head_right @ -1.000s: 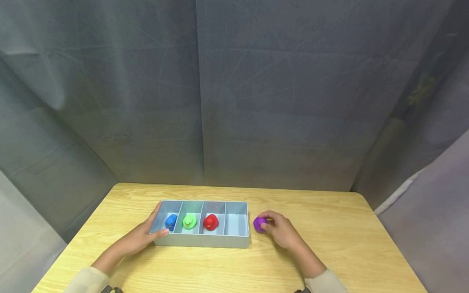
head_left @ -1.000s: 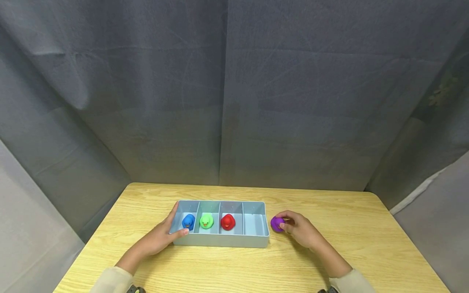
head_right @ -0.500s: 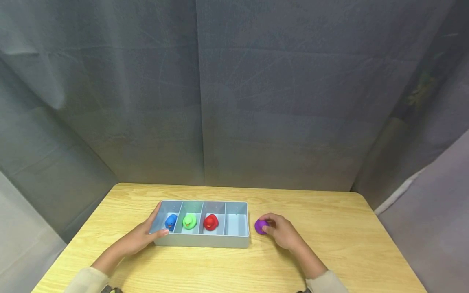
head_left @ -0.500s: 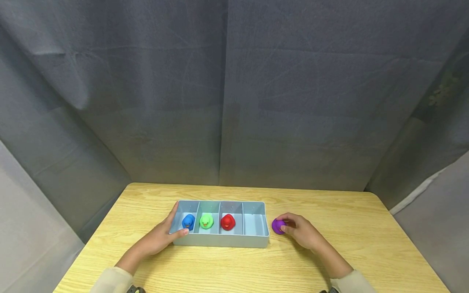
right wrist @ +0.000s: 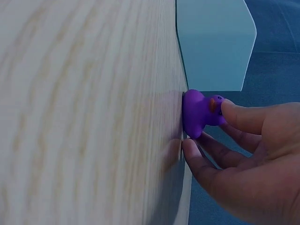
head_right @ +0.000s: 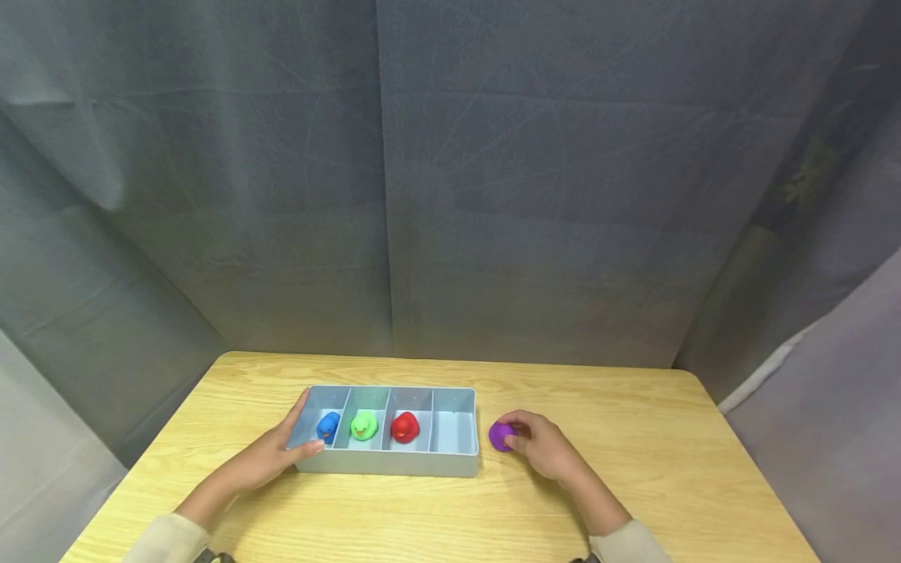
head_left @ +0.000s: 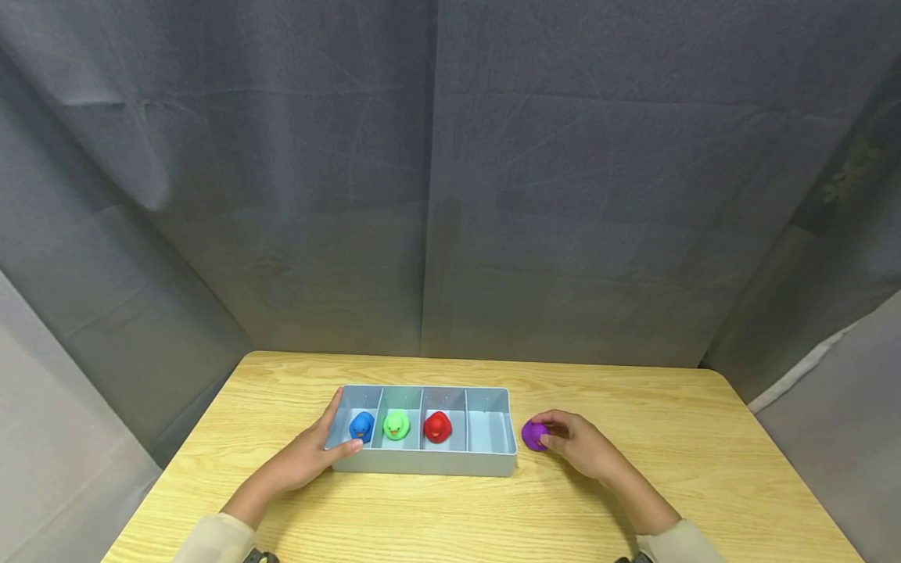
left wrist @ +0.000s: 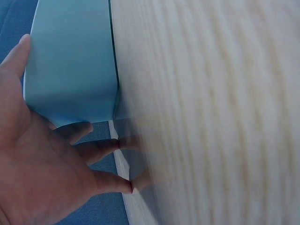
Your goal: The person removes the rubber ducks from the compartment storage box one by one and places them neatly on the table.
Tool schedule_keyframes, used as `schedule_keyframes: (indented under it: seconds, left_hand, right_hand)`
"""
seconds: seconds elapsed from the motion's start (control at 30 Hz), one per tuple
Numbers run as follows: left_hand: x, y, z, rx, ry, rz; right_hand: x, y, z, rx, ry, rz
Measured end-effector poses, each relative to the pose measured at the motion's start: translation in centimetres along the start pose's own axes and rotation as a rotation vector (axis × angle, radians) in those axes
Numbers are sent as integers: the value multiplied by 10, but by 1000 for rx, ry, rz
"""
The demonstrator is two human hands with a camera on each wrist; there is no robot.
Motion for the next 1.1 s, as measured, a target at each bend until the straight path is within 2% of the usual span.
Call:
schedule_keyframes:
  seconds: [0.27,0.57,1.1]
  left_hand:
    - [-1,0,0,0,-10,-1]
    - [-1,0,-1,4,-12,-5]
    - [1,0,0,5,-9,2]
  right_hand:
    - [-2,2,0,-1,-4,-23]
    - [-8,12,-2,26,-63,-9]
    - [-40,17,-4,71,-37,55]
Point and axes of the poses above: each hand's wrist, its own z-axis away from the middle knuckle, its own y-axis out of the back of the hand, x = y × z, the point moved 5 cm from there along -z, towards the middle knuckle, and after that the axes turned 13 degrees about z, right-handed, at the moved point
